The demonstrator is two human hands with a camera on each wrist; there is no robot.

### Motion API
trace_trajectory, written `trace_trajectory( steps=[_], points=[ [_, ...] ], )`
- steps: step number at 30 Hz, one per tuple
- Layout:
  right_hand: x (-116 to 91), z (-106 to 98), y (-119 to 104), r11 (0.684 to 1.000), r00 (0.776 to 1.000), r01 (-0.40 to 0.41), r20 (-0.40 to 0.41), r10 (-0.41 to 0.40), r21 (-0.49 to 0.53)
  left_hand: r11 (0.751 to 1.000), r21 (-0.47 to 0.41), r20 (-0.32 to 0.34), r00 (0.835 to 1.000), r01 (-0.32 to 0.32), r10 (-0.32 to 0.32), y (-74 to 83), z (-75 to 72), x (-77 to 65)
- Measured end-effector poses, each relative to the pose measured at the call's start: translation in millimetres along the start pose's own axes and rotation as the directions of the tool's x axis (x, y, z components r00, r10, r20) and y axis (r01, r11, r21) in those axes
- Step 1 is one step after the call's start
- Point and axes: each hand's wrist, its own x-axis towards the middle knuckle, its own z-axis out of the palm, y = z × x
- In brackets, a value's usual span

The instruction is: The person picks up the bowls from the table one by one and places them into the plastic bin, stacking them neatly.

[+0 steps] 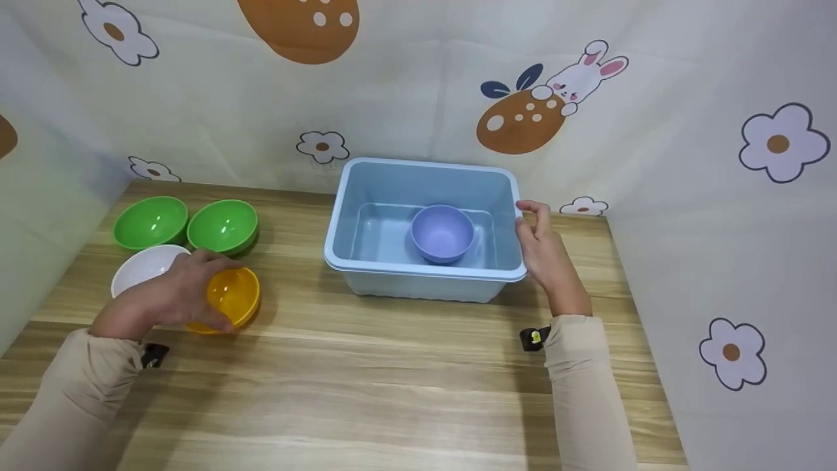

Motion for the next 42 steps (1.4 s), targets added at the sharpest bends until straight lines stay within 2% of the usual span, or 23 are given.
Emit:
trace_trajectory(
  steps=[10, 18, 27, 31, 42],
  points=[
    [2, 1, 1, 1.000, 1.000, 0.013, -0.005, -0.013, 0.025, 1.000, -0.006, -0.043, 0.999, 0.007, -0.007, 4.6, 8.2, 9.2],
    [1, 1, 1, 1.000, 1.000, -0.019, 0.003, 0.019, 0.002, 0.999, -0.041, -0.046, 0.999, 0.007, -0.009, 4.2, 13.3, 12.1],
    [3, 1, 5, 0.998, 0.999, 0.050, -0.014, -0.049, 0.033, 0.999, -0.037, -0.046, 0.999, -0.005, 0.003, 5.2, 11.7, 13.6],
    [4, 1, 3, 0.999, 0.999, 0.033, -0.027, -0.033, 0.028, 1.000, -0.029, -0.041, 0.999, -0.007, 0.006, 6.4, 11.6, 13.9],
    [2, 2, 2, 1.000, 1.000, 0.008, -0.022, -0.008, 0.022, 0.996, -0.091, 0.003, 1.000, 0.011, -0.011, 6.7, 16.6, 14.8]
  ],
)
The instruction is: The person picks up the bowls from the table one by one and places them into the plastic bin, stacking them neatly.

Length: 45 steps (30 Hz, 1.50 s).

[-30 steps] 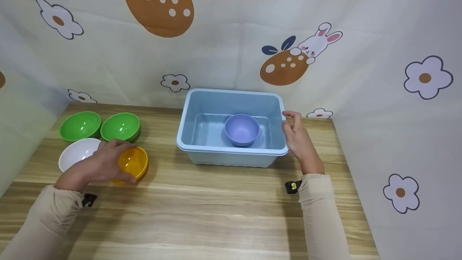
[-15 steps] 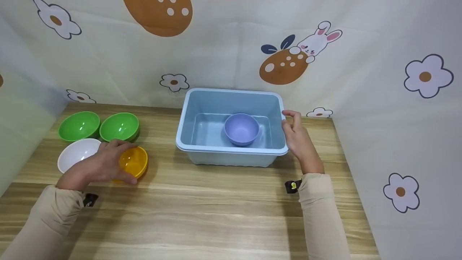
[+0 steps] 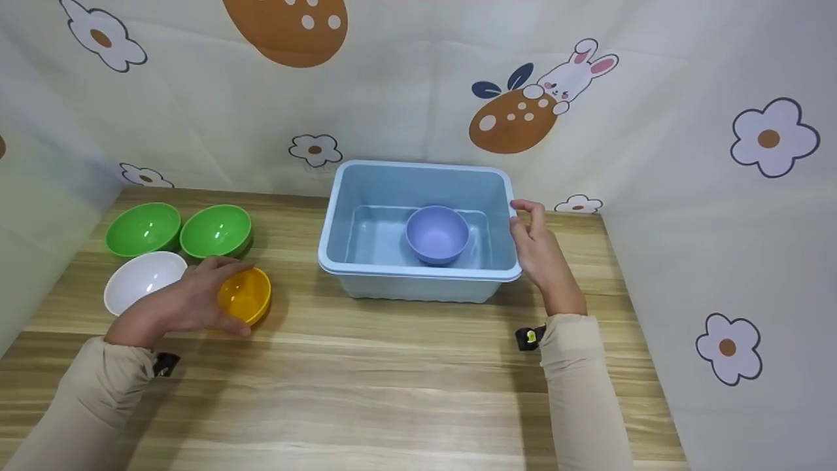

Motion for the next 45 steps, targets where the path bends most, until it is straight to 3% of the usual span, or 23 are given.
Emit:
trace_trajectory(
  steps=[8, 20, 35, 45],
  points=[
    [0, -1, -1, 1.000, 1.000, -0.006, 0.001, 0.006, 0.008, 1.000, 0.019, 0.010, 1.000, -0.006, 0.006, -1.3, 2.2, 1.2],
    [0, 0, 0, 1.000, 1.000, 0.026, -0.002, -0.026, 0.010, 0.998, 0.034, -0.061, 0.997, -0.053, 0.055, -0.8, 5.9, 3.2],
    [-1, 2, 0, 1.000, 1.000, -0.010, 0.011, 0.010, 0.023, 1.000, 0.010, -0.148, 0.989, -0.025, 0.026, 4.4, -5.5, 7.0],
    [0, -1, 0, 0.999, 0.999, 0.039, 0.004, -0.039, 0.013, 0.999, 0.016, -0.170, 0.985, -0.037, 0.039, 8.5, -13.0, 2.9]
  ],
)
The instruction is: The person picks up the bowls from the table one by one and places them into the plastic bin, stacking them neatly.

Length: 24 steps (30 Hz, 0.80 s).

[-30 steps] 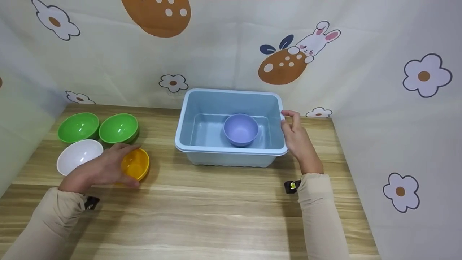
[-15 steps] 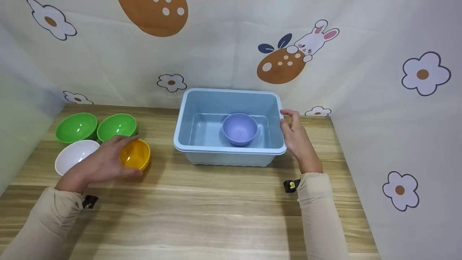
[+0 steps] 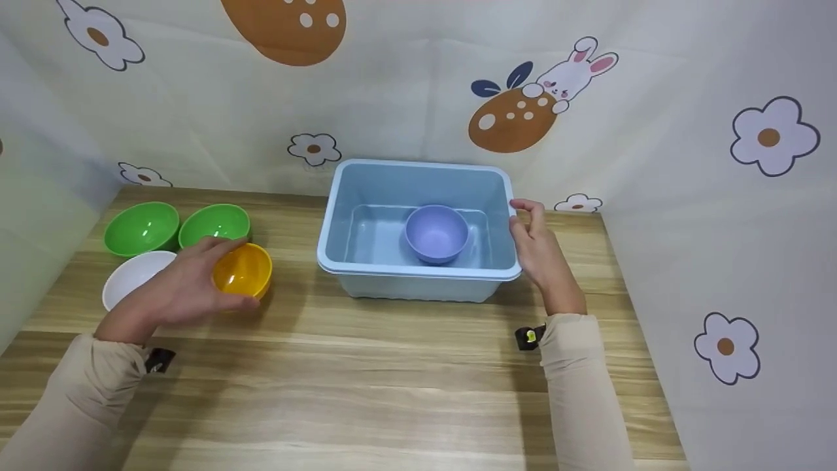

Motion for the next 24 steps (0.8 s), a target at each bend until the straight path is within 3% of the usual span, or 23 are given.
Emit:
trace_trajectory(
  steps=[7, 24],
  points=[
    [-1, -2, -2, 0.998, 0.998, -0.059, 0.010, 0.059, -0.021, 1.000, -0.004, -0.005, 1.000, 0.019, -0.019, 1.7, -9.5, 0.2],
    [2, 0, 1, 0.999, 0.999, -0.050, 0.005, 0.050, -0.001, 1.000, -0.016, -0.039, 0.999, 0.001, -0.002, 14.7, -33.6, -0.2]
  ],
)
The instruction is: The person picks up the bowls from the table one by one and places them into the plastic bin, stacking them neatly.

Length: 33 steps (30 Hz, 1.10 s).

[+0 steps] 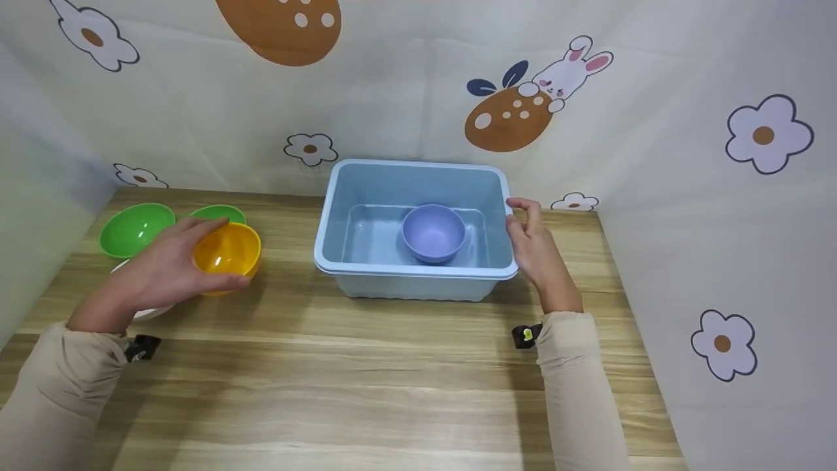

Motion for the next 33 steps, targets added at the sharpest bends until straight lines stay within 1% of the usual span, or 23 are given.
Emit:
trace_trajectory(
  steps=[6, 13, 20, 24, 27, 31, 33],
  points=[
    [0, 1, 3, 0.998, 0.998, 0.059, -0.005, -0.059, 0.028, 1.000, -0.002, 0.010, 1.000, -0.021, 0.021, 3.2, -3.8, -0.8],
    [-1, 1, 1, 0.999, 1.000, 0.025, -0.013, -0.025, 0.021, 0.999, 0.010, 0.000, 0.999, -0.047, 0.047, 8.3, -10.0, -1.9],
    [-2, 1, -1, 1.000, 1.000, 0.013, -0.016, -0.012, 0.019, 0.996, 0.031, -0.007, 0.996, -0.084, 0.084, 17.7, -17.7, 0.5],
    [-2, 0, -1, 1.000, 1.000, 0.000, -0.004, 0.000, 0.014, 0.993, 0.004, 0.008, 0.993, -0.120, 0.120, 24.5, -20.6, 2.0],
    [-2, 0, -1, 1.000, 1.000, -0.005, 0.000, 0.005, 0.011, 0.987, -0.011, 0.011, 0.987, -0.161, 0.161, 29.7, -22.6, 3.9],
    [-2, 0, -1, 1.000, 1.000, 0.011, -0.007, -0.011, 0.006, 0.977, -0.018, 0.001, 0.977, -0.211, 0.211, 36.5, -25.4, 5.8],
    [-1, 1, 1, 1.000, 1.000, 0.017, -0.014, -0.017, 0.001, 0.974, -0.018, 0.001, 0.974, -0.226, 0.226, 39.4, -26.1, 6.3]
  ],
)
